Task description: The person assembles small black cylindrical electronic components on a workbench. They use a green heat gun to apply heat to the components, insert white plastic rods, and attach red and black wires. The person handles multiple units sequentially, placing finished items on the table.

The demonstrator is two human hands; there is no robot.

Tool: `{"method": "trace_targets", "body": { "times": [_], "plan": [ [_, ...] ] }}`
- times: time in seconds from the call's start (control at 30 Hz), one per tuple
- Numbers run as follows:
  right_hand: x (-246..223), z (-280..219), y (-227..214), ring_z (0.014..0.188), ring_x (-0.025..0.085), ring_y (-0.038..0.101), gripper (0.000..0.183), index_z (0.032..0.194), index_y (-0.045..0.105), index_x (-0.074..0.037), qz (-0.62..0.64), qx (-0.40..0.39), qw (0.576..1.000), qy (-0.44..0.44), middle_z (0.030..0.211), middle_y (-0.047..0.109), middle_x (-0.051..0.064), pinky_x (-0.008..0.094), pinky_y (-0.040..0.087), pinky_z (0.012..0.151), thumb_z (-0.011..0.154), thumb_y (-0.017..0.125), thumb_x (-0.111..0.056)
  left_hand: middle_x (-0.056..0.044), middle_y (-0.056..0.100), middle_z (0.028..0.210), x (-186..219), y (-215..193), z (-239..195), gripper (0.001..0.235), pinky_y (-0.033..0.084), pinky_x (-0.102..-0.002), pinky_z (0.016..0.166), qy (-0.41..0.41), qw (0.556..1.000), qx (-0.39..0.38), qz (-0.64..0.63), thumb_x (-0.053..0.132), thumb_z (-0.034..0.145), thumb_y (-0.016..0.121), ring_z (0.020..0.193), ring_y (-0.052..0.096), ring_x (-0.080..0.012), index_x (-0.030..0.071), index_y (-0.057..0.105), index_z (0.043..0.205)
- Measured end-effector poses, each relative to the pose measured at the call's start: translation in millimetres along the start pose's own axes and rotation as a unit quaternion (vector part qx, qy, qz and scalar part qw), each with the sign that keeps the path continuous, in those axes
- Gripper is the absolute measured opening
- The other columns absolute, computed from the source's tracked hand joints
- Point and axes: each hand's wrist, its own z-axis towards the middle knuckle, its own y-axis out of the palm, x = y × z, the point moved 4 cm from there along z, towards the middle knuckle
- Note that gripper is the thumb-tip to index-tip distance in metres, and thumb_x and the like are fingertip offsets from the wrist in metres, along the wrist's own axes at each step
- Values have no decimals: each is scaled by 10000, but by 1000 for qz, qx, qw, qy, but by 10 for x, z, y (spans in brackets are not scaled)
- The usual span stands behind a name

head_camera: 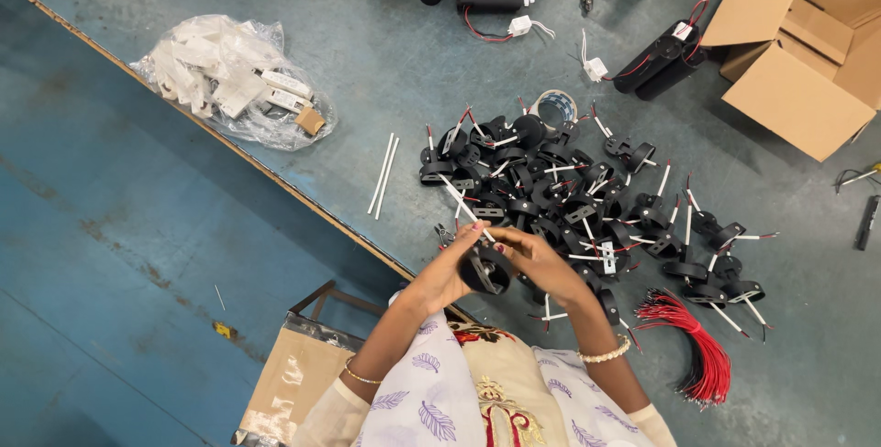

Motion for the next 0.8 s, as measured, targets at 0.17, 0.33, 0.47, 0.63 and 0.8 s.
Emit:
{"method": "trace_targets", "body": {
  "times": [0.17, 0.33, 0.47, 0.63, 0.8],
  "plan": [
    [35, -46, -11, 1028, 157, 623, 347, 1332, 678, -45, -132, 75, 985, -81, 1132, 679, 68, 281, 469, 948, 1020, 597, -171, 21, 633, 1186, -112, -75, 98, 377, 598, -433, 830, -47, 999, 26, -1, 373, 965, 576, 1054, 659, -118, 340, 551, 1340],
    [-86, -262, 27, 795, 157, 648, 244, 1171, 727, -37, -97, 282, 954, -17, 1115, 657, 35, 273, 513, 694, 957, 659, -129, -114, 654, 1189, -220, -112, 316, 224, 594, -502, 886, -22, 982, -19, -187, 301, 1058, 566, 1074, 667, -261, 145, 618, 1210],
    [-413, -508, 126, 962, 97, 622, 213, 1173, 705, 13, -48, 295, 944, -141, 1114, 624, 64, 221, 502, 828, 994, 611, -55, -230, 651, 1230, -104, -50, 398, 197, 567, -505, 986, -7, 934, -77, -349, 248, 1040, 502, 1149, 656, -363, 123, 638, 1109],
    [-610, -792, 312, 982, 106, 637, 201, 1136, 707, 17, -68, 321, 926, -185, 1127, 644, 73, 237, 522, 843, 945, 649, 0, -203, 658, 1242, 9, 119, 301, 230, 516, -529, 1067, 7, 916, -57, -397, 234, 1059, 490, 1243, 622, -360, 86, 667, 1045],
    [-697, -882, 430, 976, 117, 638, 263, 1162, 706, 6, -50, 319, 924, -205, 1145, 634, 79, 251, 528, 861, 901, 691, 34, -181, 661, 1200, -19, 345, 235, 211, 504, -522, 1074, -9, 911, -117, -396, 206, 1054, 499, 1273, 600, -351, 80, 667, 1032]
  ]
}}
